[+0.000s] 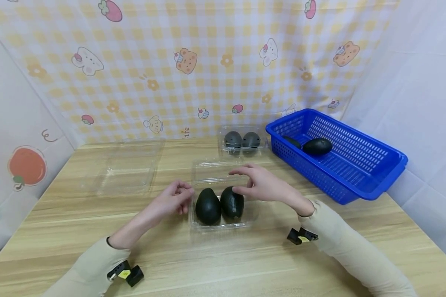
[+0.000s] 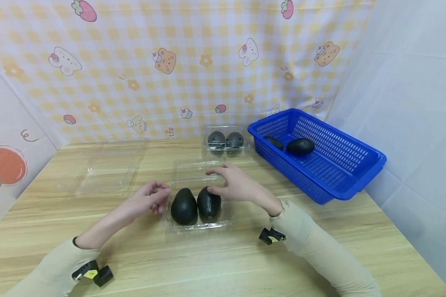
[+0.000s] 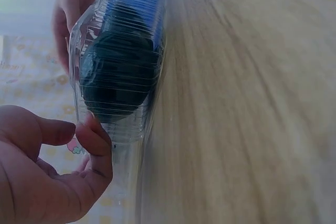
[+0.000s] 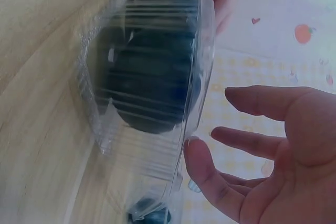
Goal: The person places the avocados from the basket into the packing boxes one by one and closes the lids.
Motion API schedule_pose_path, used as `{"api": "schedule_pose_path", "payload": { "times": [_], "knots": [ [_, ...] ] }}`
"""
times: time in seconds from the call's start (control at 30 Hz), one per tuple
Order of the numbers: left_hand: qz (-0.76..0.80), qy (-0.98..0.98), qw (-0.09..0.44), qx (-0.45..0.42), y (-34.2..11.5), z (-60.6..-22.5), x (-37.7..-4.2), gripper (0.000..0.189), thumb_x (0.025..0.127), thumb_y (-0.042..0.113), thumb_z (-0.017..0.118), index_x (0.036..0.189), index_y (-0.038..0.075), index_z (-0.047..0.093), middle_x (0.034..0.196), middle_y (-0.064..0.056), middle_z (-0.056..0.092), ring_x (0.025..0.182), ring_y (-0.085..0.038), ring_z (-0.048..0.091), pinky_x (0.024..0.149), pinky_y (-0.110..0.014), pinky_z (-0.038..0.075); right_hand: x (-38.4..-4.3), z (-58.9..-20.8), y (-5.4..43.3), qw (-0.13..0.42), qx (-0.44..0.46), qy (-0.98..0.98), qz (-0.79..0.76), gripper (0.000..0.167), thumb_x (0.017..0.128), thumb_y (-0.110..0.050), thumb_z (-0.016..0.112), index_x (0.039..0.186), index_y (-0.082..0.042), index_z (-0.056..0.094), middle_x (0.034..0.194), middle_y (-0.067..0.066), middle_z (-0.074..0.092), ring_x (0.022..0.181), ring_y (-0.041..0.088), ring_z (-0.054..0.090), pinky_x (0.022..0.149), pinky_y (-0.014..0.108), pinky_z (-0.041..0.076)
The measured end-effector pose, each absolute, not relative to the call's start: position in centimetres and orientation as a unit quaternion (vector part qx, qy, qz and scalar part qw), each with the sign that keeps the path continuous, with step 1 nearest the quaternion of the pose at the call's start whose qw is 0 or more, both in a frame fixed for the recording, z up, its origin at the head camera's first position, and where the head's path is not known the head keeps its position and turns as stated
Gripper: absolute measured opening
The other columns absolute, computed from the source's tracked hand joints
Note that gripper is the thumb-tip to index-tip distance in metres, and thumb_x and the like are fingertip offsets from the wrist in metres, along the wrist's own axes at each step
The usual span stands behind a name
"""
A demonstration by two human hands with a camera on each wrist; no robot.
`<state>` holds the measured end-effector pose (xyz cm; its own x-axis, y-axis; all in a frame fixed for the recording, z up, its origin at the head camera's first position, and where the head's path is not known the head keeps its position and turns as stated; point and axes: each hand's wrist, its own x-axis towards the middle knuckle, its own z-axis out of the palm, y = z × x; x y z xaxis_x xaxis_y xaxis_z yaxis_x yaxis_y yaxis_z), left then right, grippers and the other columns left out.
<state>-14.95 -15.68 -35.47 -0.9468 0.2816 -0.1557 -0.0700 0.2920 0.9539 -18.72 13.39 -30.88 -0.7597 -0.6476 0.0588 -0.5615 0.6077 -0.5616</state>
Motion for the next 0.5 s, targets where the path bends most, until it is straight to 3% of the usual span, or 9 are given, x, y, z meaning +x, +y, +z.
{"api": "schedule_pose_path", "payload": {
  "times": [0.17, 0.5],
  "knots": [
    [0.59, 0.793, 0.142, 0.06, -15.7, -35.5, -15.3, 0.033, 0.107, 0.017, 0.051, 0.127, -0.007, 0.043, 0.091, -0.01, 0.057, 0.068, -0.018, 0.057, 0.058, -0.024, 0.047, -19.4, -31.1, 14.0, 0.066, -0.324, 0.896, -0.298, 0.045, 0.096, -0.022, 0.071, 0.137, -0.007, 0.06, 0.13, 0.026, 0.056, 0.079, 0.013, 0.068, 0.07, 0.03, 0.057],
    [0.593, 0.791, 0.143, 0.049, -15.2, -35.7, -15.9, 0.037, 0.109, 0.019, 0.047, 0.132, -0.009, 0.041, 0.088, -0.009, 0.056, 0.065, -0.016, 0.056, 0.057, -0.023, 0.045, -21.2, -31.7, 15.1, 0.054, -0.271, 0.913, -0.299, 0.045, 0.096, -0.023, 0.07, 0.134, -0.002, 0.059, 0.124, 0.027, 0.06, 0.088, 0.026, 0.069, 0.078, 0.04, 0.058]
  ]
}}
